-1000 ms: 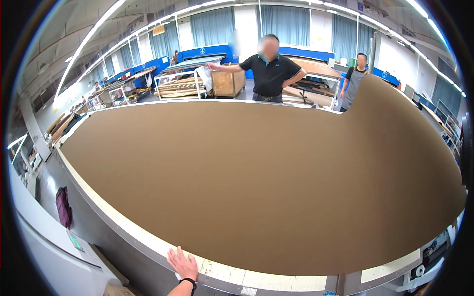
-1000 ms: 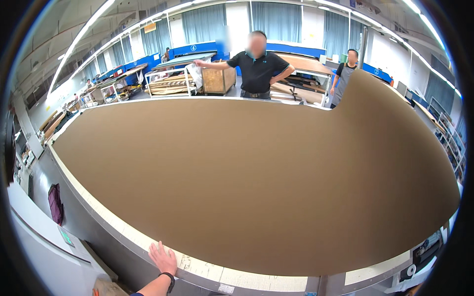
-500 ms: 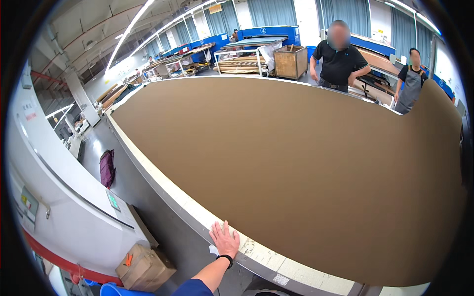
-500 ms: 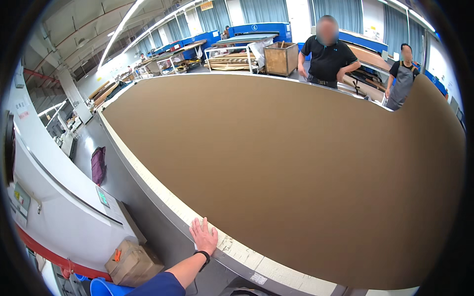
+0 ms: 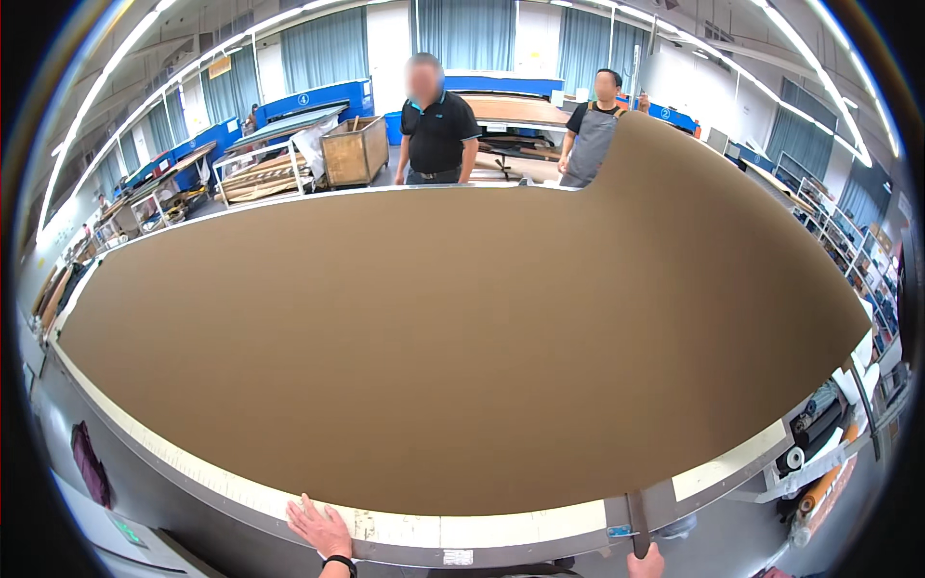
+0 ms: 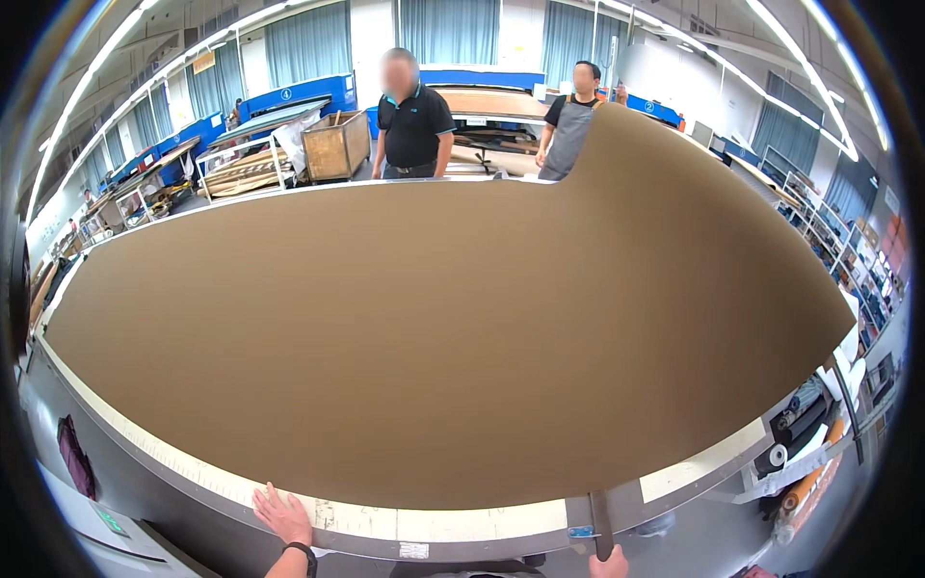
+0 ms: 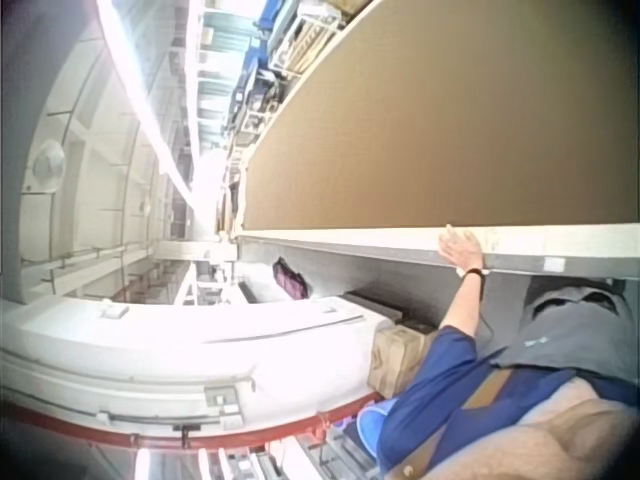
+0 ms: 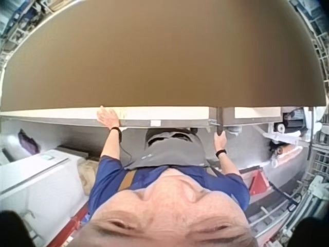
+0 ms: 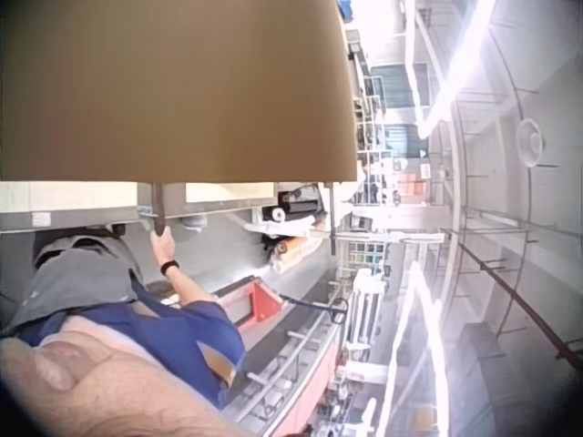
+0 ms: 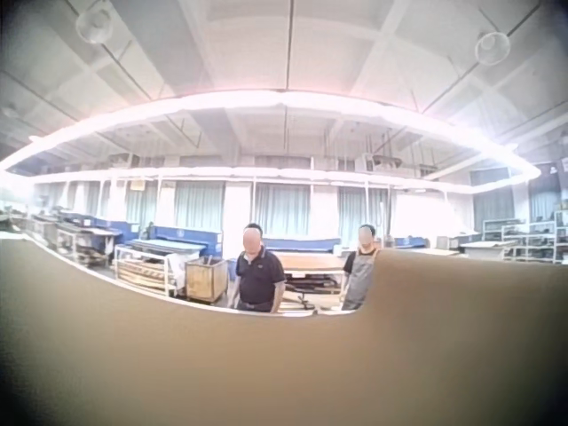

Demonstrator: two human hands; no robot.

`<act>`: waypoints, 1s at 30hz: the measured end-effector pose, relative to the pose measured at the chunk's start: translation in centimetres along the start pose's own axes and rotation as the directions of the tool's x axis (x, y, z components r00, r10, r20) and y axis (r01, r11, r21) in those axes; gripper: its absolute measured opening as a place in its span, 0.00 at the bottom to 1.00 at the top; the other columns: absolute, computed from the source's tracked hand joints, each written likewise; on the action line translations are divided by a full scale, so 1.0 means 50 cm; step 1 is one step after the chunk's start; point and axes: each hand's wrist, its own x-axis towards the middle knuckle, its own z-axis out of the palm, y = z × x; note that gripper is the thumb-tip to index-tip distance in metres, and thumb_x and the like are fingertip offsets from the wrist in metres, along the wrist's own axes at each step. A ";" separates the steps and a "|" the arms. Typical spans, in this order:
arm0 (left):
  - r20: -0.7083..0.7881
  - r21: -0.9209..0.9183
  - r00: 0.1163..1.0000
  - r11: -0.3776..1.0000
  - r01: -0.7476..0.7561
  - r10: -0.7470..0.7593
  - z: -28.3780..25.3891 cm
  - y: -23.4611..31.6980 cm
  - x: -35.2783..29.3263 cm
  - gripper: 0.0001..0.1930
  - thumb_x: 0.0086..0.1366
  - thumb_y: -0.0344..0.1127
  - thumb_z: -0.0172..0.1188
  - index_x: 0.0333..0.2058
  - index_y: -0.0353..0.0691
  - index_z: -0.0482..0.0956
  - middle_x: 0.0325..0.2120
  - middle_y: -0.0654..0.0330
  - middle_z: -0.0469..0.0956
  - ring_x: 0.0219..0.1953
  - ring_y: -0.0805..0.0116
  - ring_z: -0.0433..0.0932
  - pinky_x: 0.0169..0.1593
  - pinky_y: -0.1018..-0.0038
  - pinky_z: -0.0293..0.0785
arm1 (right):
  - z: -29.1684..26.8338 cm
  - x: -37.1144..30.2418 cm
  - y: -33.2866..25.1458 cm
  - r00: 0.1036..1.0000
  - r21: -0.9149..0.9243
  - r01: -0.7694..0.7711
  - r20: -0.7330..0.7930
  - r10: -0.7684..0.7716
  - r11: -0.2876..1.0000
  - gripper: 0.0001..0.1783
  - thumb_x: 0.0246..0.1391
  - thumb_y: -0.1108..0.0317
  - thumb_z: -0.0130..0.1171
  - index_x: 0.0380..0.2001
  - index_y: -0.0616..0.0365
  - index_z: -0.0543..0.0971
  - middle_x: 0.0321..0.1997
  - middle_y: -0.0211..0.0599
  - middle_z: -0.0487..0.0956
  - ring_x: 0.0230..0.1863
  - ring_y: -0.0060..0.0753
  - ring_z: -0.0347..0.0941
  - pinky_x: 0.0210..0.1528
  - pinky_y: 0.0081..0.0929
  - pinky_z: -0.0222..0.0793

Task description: Measuring and positioning a large sheet of brown leather on a cutting table in a workshop.

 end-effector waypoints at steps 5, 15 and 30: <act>0.011 0.030 1.000 0.999 0.011 -0.012 -0.004 0.007 0.002 0.29 0.66 0.43 0.48 0.64 0.39 0.58 0.66 0.44 0.49 0.71 0.52 0.43 0.70 0.54 0.37 | 0.009 0.001 0.009 0.999 -0.008 -0.001 -0.036 0.001 1.000 0.19 0.51 0.56 0.57 0.39 0.59 0.72 0.36 0.60 0.78 0.42 0.65 0.73 0.44 0.52 0.67; 0.018 0.034 0.999 0.999 0.036 -0.037 -0.004 0.002 -0.005 0.30 0.66 0.42 0.48 0.64 0.39 0.58 0.67 0.44 0.49 0.70 0.50 0.43 0.70 0.53 0.38 | 0.007 0.006 0.010 0.999 0.009 0.021 -0.028 -0.021 1.000 0.19 0.51 0.56 0.57 0.38 0.59 0.72 0.36 0.60 0.77 0.42 0.64 0.73 0.43 0.51 0.67; 0.017 0.004 1.000 1.000 0.023 -0.023 -0.010 0.014 -0.006 0.29 0.66 0.43 0.48 0.63 0.37 0.58 0.65 0.41 0.50 0.69 0.47 0.45 0.70 0.51 0.38 | 0.056 0.028 0.036 0.979 0.021 -0.045 -0.196 0.048 0.999 0.14 0.42 0.63 0.59 0.29 0.61 0.70 0.25 0.53 0.77 0.32 0.61 0.75 0.36 0.49 0.69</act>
